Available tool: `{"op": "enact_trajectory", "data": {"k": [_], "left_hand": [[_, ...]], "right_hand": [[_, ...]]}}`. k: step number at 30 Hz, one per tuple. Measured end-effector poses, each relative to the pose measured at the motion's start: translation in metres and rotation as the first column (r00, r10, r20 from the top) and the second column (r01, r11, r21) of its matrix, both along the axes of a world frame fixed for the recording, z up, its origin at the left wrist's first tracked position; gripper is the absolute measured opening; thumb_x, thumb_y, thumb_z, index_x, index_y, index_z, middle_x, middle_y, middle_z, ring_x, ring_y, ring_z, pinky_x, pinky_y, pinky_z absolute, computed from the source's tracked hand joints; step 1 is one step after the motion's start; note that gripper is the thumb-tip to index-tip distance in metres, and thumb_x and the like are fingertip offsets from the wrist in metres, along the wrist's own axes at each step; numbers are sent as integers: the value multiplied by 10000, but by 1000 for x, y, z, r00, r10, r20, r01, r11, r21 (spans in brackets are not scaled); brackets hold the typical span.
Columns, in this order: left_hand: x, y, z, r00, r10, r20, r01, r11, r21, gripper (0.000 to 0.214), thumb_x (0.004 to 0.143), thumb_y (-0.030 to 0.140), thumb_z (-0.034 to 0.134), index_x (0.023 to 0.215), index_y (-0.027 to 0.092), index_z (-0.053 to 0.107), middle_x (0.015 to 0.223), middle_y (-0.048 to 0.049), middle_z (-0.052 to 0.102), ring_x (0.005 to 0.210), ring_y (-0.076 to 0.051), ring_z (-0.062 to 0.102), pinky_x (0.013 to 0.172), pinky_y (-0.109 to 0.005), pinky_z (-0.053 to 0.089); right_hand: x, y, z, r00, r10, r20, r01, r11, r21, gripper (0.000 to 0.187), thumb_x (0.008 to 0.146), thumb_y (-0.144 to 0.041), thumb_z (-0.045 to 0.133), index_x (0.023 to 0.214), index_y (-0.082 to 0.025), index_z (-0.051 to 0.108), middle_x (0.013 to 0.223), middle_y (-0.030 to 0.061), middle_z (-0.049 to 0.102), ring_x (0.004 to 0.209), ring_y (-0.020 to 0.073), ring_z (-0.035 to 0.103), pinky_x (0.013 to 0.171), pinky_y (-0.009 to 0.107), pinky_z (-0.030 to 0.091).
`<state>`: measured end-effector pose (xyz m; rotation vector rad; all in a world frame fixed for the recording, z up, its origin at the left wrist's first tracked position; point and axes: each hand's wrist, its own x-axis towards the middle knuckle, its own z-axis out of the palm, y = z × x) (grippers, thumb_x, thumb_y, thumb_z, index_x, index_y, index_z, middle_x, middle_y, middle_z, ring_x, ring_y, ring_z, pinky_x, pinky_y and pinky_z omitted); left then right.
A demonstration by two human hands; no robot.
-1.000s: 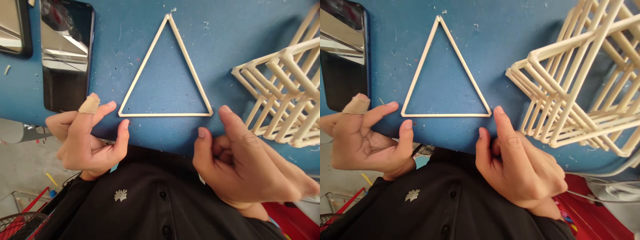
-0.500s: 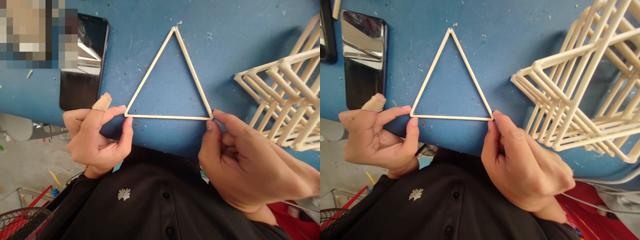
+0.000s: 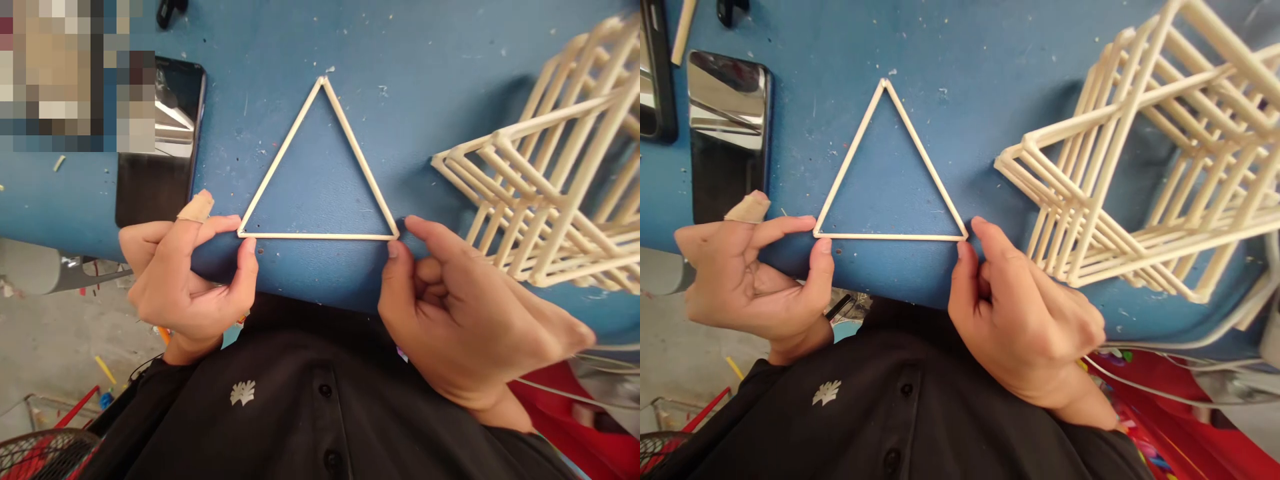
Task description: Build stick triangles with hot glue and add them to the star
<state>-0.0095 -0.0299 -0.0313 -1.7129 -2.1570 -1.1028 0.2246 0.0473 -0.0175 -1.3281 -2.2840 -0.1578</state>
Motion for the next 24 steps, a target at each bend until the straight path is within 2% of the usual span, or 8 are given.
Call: {"op": "enact_trajectory", "data": {"k": [3,8,13,16,19,21,24], "left_hand": [[0,4,2,1000,-26,-11,27,999,33,453,800,263,881,1244,268,790,948,-32,855,931,-327,654,758,-529,574],[-1,7,6,999,-35,-5,35,999,-8,431,770,242,879,1193,290,814,954,-49,861,942,-347,659,768,-517,566],[-4,9,11,996,-51,-74,49,998,-35,632,731,217,897,1348,290,781,946,-17,870,894,-326,644,739,-497,543],[-6,8,14,992,-79,-101,74,996,-45,625,769,225,889,1381,260,766,978,-25,875,900,-322,645,710,-500,533],[-6,7,16,990,-102,-101,91,990,-107,613,835,201,847,1437,236,738,1013,-54,873,969,-339,661,746,-529,555],[-6,6,16,990,-95,-100,85,992,-97,628,810,187,865,1425,243,751,1001,-53,870,968,-343,665,749,-532,560],[-7,6,15,990,-85,-112,79,995,-63,676,732,158,915,1385,272,779,964,-32,868,904,-331,657,711,-514,560]], "right_hand": [[-3,1,5,1000,16,14,-16,1000,-9,157,965,-195,761,1110,-152,805,524,-85,608,454,76,572,504,248,429],[-5,3,5,998,35,-48,-36,999,-17,128,969,-146,754,1091,-127,791,518,-90,602,430,58,540,489,246,410],[-4,2,2,999,23,-41,-23,1000,-8,128,983,-140,744,1103,-150,786,520,-90,598,454,67,550,524,243,411],[-4,1,2,999,22,-29,-21,999,26,140,965,-142,770,1103,-161,787,525,-92,600,461,69,529,538,247,402],[-4,1,3,999,30,-22,-28,998,61,129,931,-99,782,1037,-169,801,501,-99,558,443,60,432,523,248,371],[-4,2,3,999,41,-26,-39,996,74,123,911,-72,786,978,-172,807,487,-99,526,447,56,386,516,244,358],[-3,3,4,998,58,-32,-56,996,74,139,893,-61,798,961,-181,817,503,-98,543,451,46,389,518,240,369]]}}
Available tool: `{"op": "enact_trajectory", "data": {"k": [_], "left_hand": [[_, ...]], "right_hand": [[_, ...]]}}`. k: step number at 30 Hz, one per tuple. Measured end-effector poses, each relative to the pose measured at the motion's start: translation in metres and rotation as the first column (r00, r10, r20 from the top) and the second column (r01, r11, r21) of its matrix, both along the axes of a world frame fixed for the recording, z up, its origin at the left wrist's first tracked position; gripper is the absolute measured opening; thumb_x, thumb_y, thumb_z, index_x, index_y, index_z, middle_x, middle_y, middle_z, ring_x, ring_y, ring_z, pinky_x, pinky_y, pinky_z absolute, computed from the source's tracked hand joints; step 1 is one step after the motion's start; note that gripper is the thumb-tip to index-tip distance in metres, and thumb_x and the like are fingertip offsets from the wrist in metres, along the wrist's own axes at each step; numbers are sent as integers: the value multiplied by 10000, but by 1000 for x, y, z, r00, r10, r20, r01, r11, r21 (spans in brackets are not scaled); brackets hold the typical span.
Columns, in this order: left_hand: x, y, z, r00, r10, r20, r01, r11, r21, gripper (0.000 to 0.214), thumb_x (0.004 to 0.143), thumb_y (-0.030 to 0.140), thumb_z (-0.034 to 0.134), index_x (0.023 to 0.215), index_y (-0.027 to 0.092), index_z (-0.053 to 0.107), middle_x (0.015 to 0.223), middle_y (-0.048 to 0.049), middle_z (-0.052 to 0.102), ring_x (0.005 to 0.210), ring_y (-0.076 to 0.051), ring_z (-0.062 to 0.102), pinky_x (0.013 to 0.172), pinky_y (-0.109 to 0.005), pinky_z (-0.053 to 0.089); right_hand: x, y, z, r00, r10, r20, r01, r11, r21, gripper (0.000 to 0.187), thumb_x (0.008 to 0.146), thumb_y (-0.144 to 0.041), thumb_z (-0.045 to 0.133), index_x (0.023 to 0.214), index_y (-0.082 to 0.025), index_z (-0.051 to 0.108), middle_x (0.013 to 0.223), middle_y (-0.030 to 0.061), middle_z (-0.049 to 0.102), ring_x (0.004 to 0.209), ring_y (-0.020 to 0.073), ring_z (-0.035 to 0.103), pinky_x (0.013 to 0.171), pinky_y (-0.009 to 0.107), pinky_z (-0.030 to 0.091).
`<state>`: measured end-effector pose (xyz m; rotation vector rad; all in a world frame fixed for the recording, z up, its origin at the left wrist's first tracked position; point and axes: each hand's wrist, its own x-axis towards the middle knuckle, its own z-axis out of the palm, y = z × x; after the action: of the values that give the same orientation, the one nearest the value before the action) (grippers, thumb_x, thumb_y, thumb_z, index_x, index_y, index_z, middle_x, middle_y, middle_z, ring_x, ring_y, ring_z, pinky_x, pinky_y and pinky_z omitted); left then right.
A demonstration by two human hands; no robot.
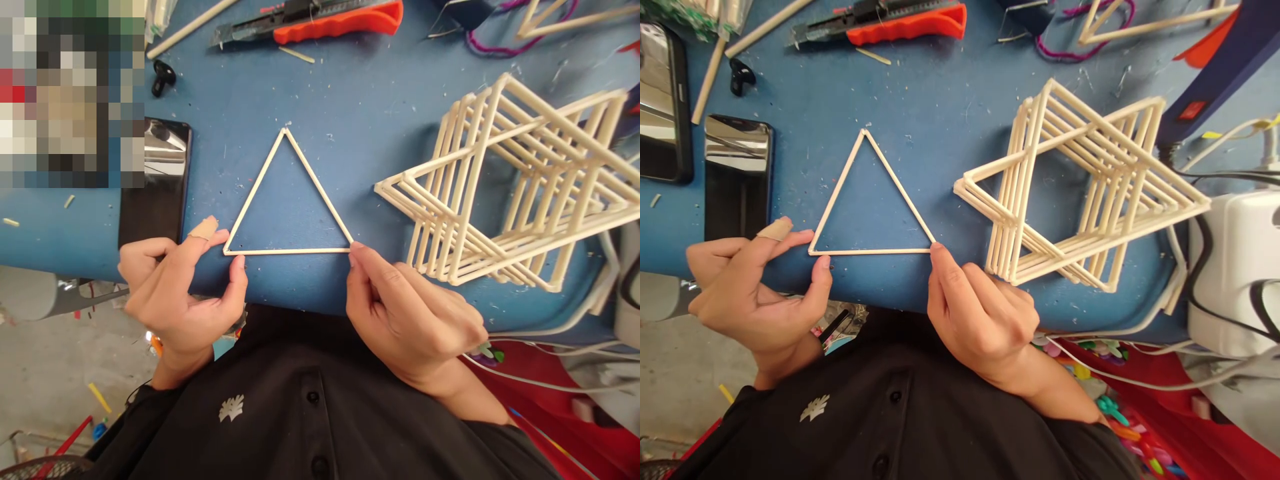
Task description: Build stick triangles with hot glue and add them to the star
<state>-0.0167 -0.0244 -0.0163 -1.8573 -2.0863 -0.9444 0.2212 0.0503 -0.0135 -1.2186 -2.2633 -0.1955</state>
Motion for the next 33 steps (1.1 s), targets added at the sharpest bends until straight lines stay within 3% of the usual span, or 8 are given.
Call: {"op": "enact_trajectory", "data": {"k": [7,11,15,19,24,29,33], "left_hand": [[0,0,8,999,-14,-49,9,995,-98,660,862,156,816,1488,334,700,1003,-26,868,857,-324,623,754,-566,567],[3,1,14,999,2,-54,-10,989,-144,680,870,157,812,1495,384,670,1015,3,861,869,-325,628,772,-575,571],[2,2,18,998,-5,-70,-9,982,-187,660,873,162,813,1478,379,663,1045,23,861,887,-308,634,792,-538,550],[-4,5,18,995,-22,-93,7,987,-158,605,812,184,845,1384,340,723,1016,25,861,863,-286,646,777,-502,527],[-7,4,16,996,-72,-60,63,987,-147,593,831,221,810,1408,321,718,1064,11,864,865,-300,687,788,-566,585],[-6,-8,4,997,-38,-65,39,999,3,579,851,247,853,1408,211,697,1064,-58,859,883,-274,753,704,-555,617],[-8,-23,-9,983,63,-172,-53,996,67,236,930,317,851,1138,293,743,943,33,829,779,-197,752,651,-545,610]], "right_hand": [[-2,2,-1,1000,13,-26,-14,1000,-13,161,897,-39,801,988,-171,812,522,-100,581,451,43,419,535,243,385],[-1,0,-3,999,8,-43,-9,1000,-21,138,906,-56,810,980,-170,793,509,-101,571,448,52,406,535,245,369],[1,-2,-5,998,1,-66,-4,999,-48,181,916,-90,821,1079,-155,779,551,-99,627,454,48,482,552,245,392],[0,0,-4,998,-6,-56,3,999,-55,205,939,-104,795,1141,-139,775,527,-111,598,426,46,485,522,261,364],[1,2,-3,999,-16,-37,15,999,-42,211,942,-142,790,1153,-144,781,531,-100,621,433,55,542,504,269,365],[5,-1,-5,1000,-8,-4,8,998,-55,291,916,-166,817,1204,-163,773,538,-91,638,442,68,571,504,260,398],[11,-5,-7,1000,1,24,1,996,-92,431,896,-193,846,1315,-187,749,558,-90,648,478,84,617,516,262,417]]}}
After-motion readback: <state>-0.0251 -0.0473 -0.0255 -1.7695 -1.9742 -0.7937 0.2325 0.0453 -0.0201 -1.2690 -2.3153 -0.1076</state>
